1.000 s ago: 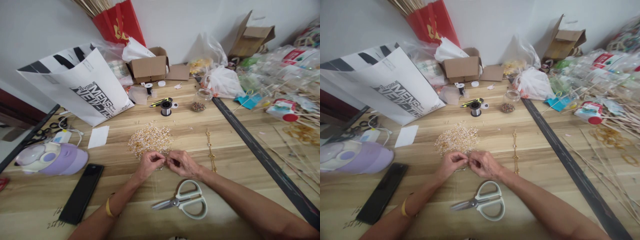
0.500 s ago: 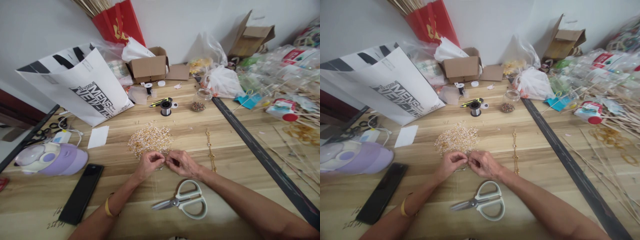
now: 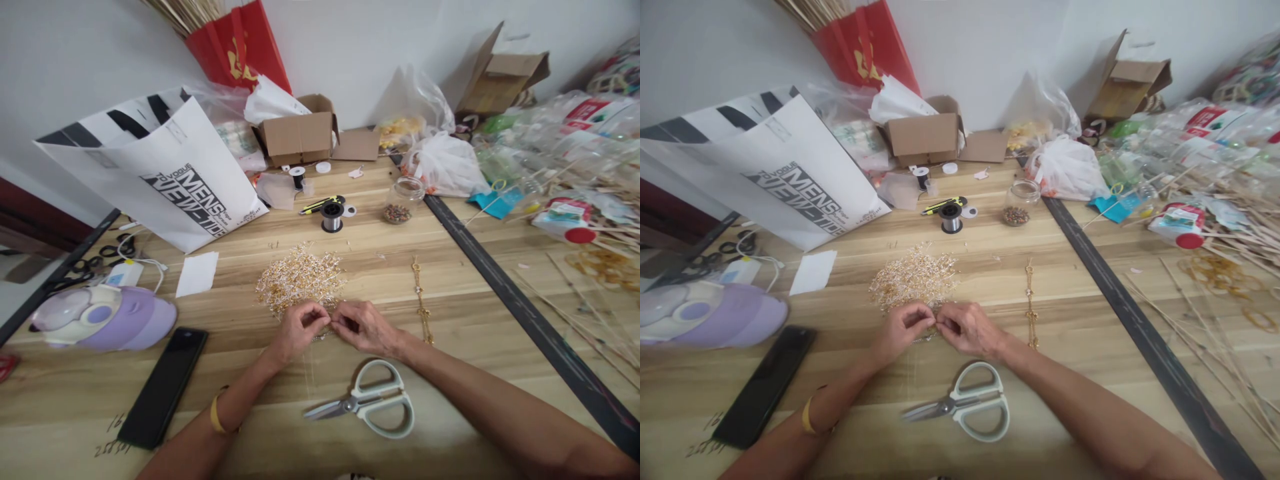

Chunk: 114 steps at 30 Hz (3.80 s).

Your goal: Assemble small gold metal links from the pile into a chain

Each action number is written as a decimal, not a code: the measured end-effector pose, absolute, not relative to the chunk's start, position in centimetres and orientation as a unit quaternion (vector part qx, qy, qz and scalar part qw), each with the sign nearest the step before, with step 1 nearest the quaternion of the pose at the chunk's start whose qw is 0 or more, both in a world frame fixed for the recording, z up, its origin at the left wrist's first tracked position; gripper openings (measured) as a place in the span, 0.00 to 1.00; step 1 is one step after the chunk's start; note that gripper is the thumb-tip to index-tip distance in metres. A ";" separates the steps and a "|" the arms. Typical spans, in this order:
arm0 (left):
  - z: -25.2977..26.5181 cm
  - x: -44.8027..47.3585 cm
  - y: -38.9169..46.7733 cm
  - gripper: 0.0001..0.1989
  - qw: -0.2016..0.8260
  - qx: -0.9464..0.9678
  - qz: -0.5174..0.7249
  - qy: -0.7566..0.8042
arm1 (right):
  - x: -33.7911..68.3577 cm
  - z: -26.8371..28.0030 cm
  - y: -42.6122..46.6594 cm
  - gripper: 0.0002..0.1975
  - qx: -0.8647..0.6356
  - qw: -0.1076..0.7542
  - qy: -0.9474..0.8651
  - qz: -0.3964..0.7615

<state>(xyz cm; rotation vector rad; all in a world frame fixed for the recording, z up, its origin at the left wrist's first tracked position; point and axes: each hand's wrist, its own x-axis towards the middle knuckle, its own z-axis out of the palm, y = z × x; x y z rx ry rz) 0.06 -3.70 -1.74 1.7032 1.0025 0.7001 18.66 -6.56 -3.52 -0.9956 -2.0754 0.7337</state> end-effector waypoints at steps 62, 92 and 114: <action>-1.5 0.4 -4.1 0.06 0.482 0.719 0.301 0.401 | 18.9 -3.5 -6.5 0.10 -0.370 0.380 -0.755 0.386; -1.7 -0.3 -3.2 0.10 0.528 0.659 0.328 0.424 | 18.8 -3.6 -6.3 0.10 -0.431 0.409 -0.639 0.488; -1.1 0.5 -4.5 0.05 0.392 0.755 0.377 0.366 | 18.5 -4.2 -6.5 0.10 -0.413 0.379 -0.624 0.545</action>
